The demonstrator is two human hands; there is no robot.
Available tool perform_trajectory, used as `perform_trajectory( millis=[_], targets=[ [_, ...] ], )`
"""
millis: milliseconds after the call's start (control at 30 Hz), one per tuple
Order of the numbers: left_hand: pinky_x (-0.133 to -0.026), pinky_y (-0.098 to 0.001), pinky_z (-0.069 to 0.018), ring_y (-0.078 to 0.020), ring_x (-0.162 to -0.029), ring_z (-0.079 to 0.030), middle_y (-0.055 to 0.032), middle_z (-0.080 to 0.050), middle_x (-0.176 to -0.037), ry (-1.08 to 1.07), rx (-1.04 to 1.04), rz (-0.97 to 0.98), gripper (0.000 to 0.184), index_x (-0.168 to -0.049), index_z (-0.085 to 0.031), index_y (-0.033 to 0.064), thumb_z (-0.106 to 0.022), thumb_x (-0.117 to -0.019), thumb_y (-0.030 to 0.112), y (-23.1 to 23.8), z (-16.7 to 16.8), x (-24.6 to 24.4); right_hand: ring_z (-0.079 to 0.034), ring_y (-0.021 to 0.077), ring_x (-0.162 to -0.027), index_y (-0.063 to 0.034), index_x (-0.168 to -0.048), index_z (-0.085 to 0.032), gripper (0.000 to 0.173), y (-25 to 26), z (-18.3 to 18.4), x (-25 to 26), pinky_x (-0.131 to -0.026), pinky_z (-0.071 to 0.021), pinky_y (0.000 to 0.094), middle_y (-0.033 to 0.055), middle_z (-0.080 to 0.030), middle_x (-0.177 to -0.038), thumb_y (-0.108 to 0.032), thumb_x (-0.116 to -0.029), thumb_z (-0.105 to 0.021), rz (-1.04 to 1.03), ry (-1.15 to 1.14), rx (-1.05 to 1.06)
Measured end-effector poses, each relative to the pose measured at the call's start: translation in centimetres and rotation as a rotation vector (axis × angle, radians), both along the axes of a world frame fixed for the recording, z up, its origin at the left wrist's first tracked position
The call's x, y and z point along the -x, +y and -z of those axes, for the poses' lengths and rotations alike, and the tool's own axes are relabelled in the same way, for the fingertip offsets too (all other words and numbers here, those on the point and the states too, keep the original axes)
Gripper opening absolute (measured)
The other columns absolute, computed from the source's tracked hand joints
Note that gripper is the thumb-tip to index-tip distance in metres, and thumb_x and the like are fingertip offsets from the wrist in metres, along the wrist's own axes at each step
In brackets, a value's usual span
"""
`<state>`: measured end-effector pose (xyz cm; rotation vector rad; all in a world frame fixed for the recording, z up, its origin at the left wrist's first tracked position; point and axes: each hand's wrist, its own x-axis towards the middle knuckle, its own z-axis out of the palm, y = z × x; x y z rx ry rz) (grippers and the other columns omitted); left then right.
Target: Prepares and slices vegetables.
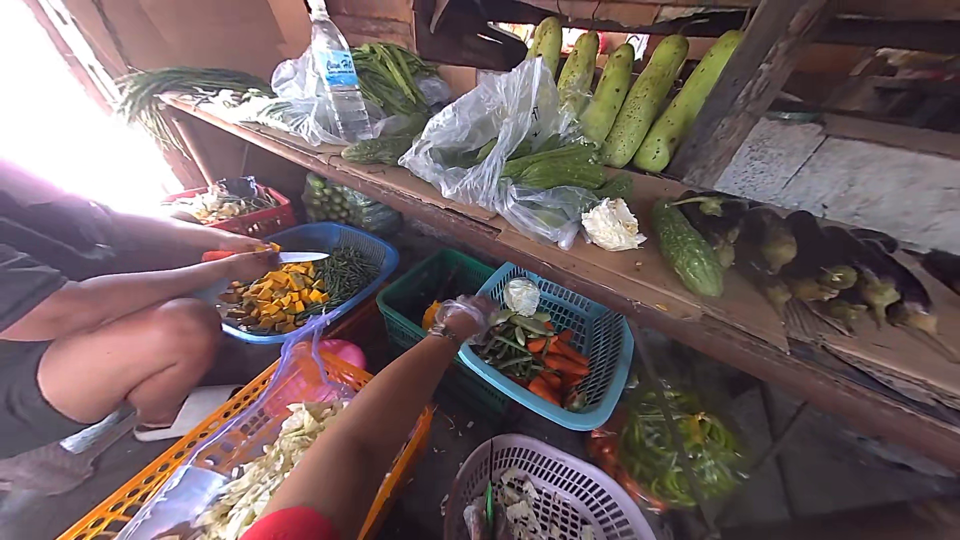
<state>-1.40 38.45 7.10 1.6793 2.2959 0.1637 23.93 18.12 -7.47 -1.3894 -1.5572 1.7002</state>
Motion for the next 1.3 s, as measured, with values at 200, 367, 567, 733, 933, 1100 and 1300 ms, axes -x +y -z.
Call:
perform_trajectory(
  millis=[200, 367, 567, 733, 933, 1100, 1300],
  targets=[
    [-0.088, -0.0402, -0.0556, -0.0244, -0.107, -0.065, -0.0172, -0.059, -0.131, -1.079, -0.506, -0.193, 0.039, -0.144, -0.044, 0.0055, -0.045, -0.1053, 0.006, -10.5, -2.2, 1.3, -0.064, 0.0276, -0.095, 0.0127, -0.125, -0.057, 0.04, -0.4, 0.7, 0.0, -0.089, -0.0522, 0.0456, 0.0251, -0.066, -0.104, -0.02, -0.1043, -0.052, 0.014, 0.022, -0.117],
    [-0.064, -0.034, -0.0557, -0.015, -0.07, -0.062, -0.0002, -0.06, -0.08, -1.595, -0.598, -0.577, 0.044, -0.105, -0.055, 0.0148, -0.022, -0.1108, 0.043, -25.3, -0.8, 0.3, -0.065, 0.0315, -0.095, 0.0111, -0.13, -0.055, 0.041, -1.3, 0.7, 0.1, -0.089, -0.0522, 0.0501, 0.0265, -0.066, -0.106, -0.02, -0.1035, -0.054, 0.003, 0.012, -0.139],
    [-0.068, -0.0306, -0.0607, -0.0158, -0.074, -0.07, -0.0057, -0.068, -0.08, -2.09, -1.082, -0.564, 0.023, -0.084, -0.064, 0.0095, -0.044, -0.0935, 0.015, -36.2, 6.3, 1.3, -0.048, 0.0023, -0.061, 0.0043, -0.118, -0.058, 0.034, -5.0, -3.9, 1.3, -0.059, -0.0452, 0.0209, -0.0034, -0.05, -0.071, -0.021, -0.1055, -0.038, -0.104, 0.25, -0.185],
    [-0.072, -0.0325, -0.0623, -0.0189, -0.079, -0.071, -0.0089, -0.069, -0.086, -2.333, -1.271, -0.647, 0.026, -0.095, -0.063, 0.0064, -0.04, -0.1017, 0.018, -38.2, 5.1, -2.6, -0.041, -0.0036, -0.052, -0.0025, -0.118, -0.059, 0.042, -11.0, -9.0, 3.8, -0.049, -0.0395, 0.0143, -0.0114, -0.045, -0.065, -0.034, -0.1076, -0.034, -0.474, 0.45, -0.174],
    [-0.09, -0.0437, -0.0595, -0.0317, -0.106, -0.072, -0.0175, -0.073, -0.114, -2.442, -1.303, -0.592, 0.041, -0.125, -0.058, 0.0024, -0.027, -0.1103, 0.025, -37.6, 4.0, -5.0, -0.047, -0.0031, -0.056, 0.0003, -0.116, -0.059, 0.04, -14.0, -9.6, 5.1, -0.053, -0.0445, 0.0139, -0.0099, -0.049, -0.069, -0.027, -0.1083, -0.03, -0.577, 0.413, -0.151],
    [-0.094, -0.0379, -0.0575, -0.0239, -0.107, -0.071, -0.0118, -0.073, -0.114, -2.127, -1.317, -0.657, 0.05, -0.139, -0.046, 0.0052, -0.016, -0.1125, 0.035, -37.7, 4.1, -5.7, -0.048, -0.0033, -0.056, 0.0, -0.117, -0.059, 0.045, -13.0, -10.2, 6.2, -0.054, -0.0462, 0.015, -0.0101, -0.05, -0.068, -0.041, -0.103, -0.047, -0.51, 0.271, -0.24],
    [-0.086, -0.0283, -0.0569, -0.0092, -0.093, -0.067, -0.005, -0.069, -0.102, -1.342, -1.265, -0.527, 0.041, -0.118, -0.057, -0.005, -0.027, -0.1074, 0.021, -37.2, 5.0, -8.1, -0.061, -0.0015, -0.075, 0.0064, -0.114, -0.063, 0.029, -12.2, -10.7, 8.5, -0.072, -0.0525, 0.0174, 0.0024, -0.065, -0.086, -0.013, -0.092, -0.066, -0.39, 0.141, -0.404]
  ],
)
